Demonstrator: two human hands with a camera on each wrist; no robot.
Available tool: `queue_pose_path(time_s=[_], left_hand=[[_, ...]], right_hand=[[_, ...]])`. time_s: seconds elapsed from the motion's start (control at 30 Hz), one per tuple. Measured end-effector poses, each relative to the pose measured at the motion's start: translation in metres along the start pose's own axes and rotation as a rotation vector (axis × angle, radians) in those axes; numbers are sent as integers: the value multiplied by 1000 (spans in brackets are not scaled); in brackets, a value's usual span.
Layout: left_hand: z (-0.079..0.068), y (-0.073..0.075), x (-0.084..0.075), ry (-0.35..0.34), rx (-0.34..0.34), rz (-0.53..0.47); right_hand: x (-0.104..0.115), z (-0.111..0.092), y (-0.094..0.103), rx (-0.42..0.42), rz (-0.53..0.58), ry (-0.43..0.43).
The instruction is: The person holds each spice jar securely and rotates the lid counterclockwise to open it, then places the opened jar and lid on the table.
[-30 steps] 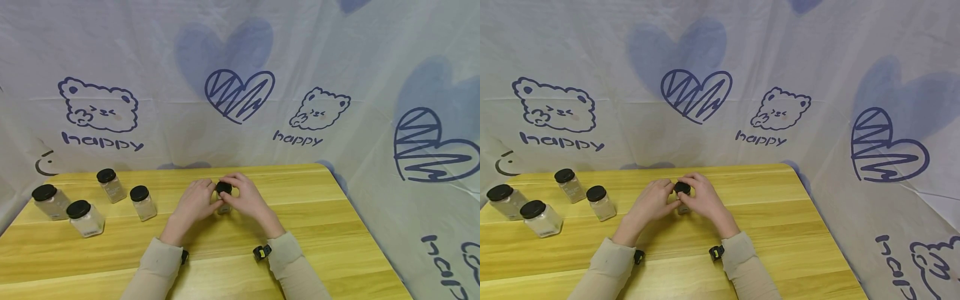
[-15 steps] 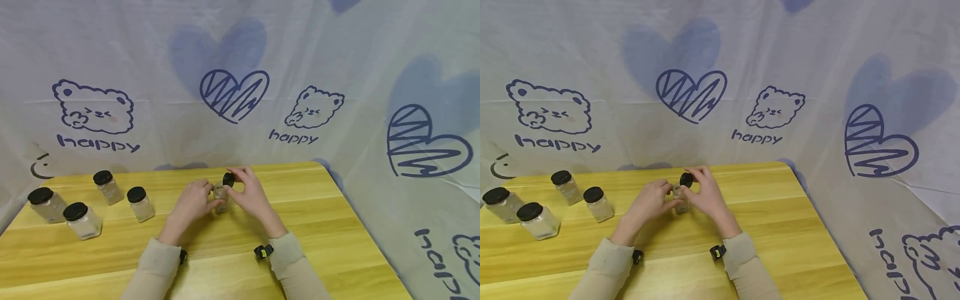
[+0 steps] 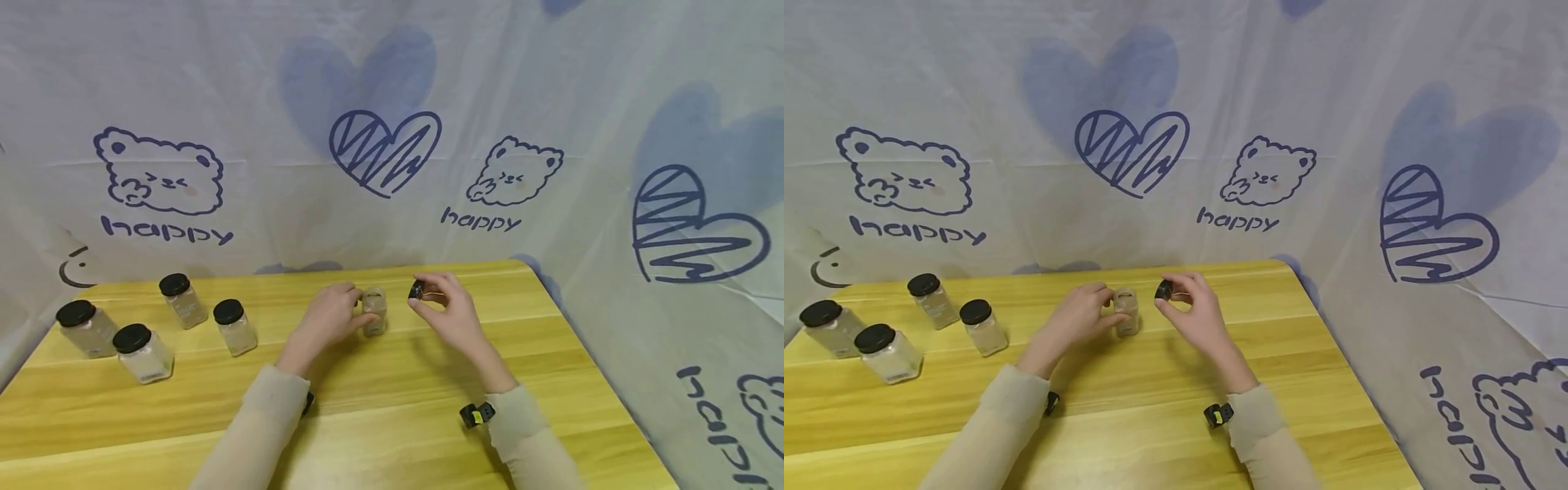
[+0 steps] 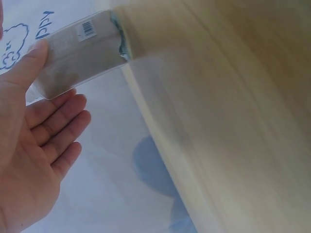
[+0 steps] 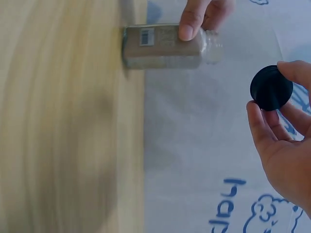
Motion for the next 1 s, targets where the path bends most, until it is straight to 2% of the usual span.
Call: queue_pose_path(time_s=[0.33, 0.67, 1.0], left_hand=[[30, -24, -16, -6, 43, 26], [57, -48, -36, 37, 108, 28], [80, -70, -64, 45, 129, 45]], right_hand=[[-29, -13, 39, 1, -31, -95], [-56, -34, 75, 42, -68, -190], [-72, -50, 96, 105, -185, -263]])
Point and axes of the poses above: each hand's wrist, its own z-axis towards the middle knuckle, its own y-axis out of the back of the hand, x = y × z, the point moved 5 cm from there along z, towards the middle knuckle, and after that the axes turned 10 degrees about -x, right-handed, at the moved point
